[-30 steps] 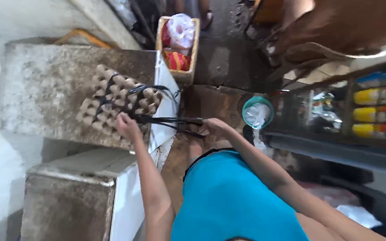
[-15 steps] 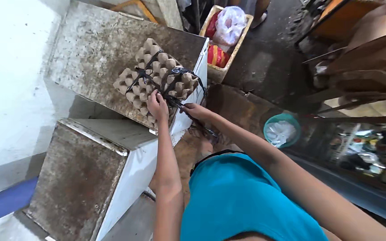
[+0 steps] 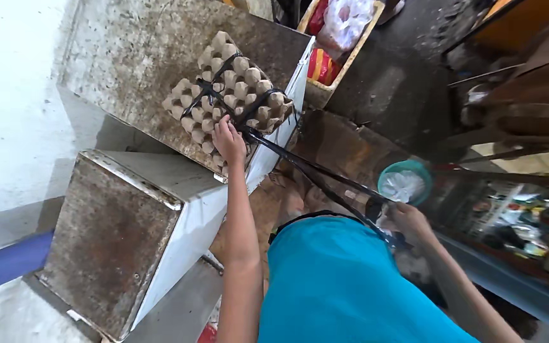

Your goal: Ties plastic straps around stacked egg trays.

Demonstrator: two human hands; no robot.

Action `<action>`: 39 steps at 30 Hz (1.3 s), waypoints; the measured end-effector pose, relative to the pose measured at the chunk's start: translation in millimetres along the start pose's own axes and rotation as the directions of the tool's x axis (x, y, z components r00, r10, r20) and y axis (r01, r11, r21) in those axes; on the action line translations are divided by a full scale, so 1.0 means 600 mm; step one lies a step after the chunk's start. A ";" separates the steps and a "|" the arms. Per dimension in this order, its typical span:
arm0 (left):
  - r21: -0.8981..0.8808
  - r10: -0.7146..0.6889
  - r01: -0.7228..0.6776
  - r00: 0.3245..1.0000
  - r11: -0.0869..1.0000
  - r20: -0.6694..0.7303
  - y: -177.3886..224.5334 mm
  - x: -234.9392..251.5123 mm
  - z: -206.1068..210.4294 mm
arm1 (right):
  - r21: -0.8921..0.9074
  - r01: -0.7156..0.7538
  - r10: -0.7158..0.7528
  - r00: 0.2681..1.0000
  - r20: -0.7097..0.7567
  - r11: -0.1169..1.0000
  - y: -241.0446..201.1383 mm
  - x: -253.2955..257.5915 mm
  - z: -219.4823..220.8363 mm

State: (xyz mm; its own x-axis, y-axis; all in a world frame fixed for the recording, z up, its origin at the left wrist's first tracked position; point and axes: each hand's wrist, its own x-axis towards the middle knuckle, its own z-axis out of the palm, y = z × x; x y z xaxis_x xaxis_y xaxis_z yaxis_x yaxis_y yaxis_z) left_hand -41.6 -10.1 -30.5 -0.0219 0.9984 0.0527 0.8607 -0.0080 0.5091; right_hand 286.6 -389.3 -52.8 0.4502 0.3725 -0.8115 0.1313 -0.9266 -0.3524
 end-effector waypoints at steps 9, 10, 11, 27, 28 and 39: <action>0.062 -0.058 0.054 0.996 0.997 0.065 0.012 0.002 -0.009 | -0.497 -0.070 0.030 0.996 -0.087 0.865 0.131 0.063 -0.056; 0.062 -0.055 0.051 0.997 0.997 0.057 0.012 0.001 -0.008 | -0.495 0.031 -0.067 0.996 -0.057 0.868 0.049 0.061 -0.040; 0.060 -0.057 0.054 0.997 0.997 0.051 0.011 0.001 -0.007 | -0.451 0.148 -0.181 0.983 -0.030 0.880 -0.040 0.058 -0.018; -0.232 -0.092 0.082 0.995 0.969 -0.035 -0.021 0.001 0.022 | 0.477 0.591 -0.759 0.536 0.369 0.650 -0.499 0.048 0.301; -0.281 -0.130 0.122 0.992 0.952 -0.009 -0.011 -0.005 0.013 | 0.377 0.691 -0.787 0.551 0.278 0.617 -0.497 0.045 0.291; -0.080 -0.059 0.056 0.997 0.995 -0.041 0.003 -0.001 -0.003 | -0.133 0.781 -0.790 0.587 -0.175 0.610 -0.178 -0.003 0.072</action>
State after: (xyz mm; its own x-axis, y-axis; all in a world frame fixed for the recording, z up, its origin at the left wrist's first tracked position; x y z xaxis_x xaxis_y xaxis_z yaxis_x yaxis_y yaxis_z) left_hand -41.1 -10.7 -28.3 -0.0936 0.9939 0.0579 0.8144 0.0430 0.5786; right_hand 233.5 -288.7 -34.1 0.3155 0.9418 -0.1160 0.5495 -0.2809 -0.7869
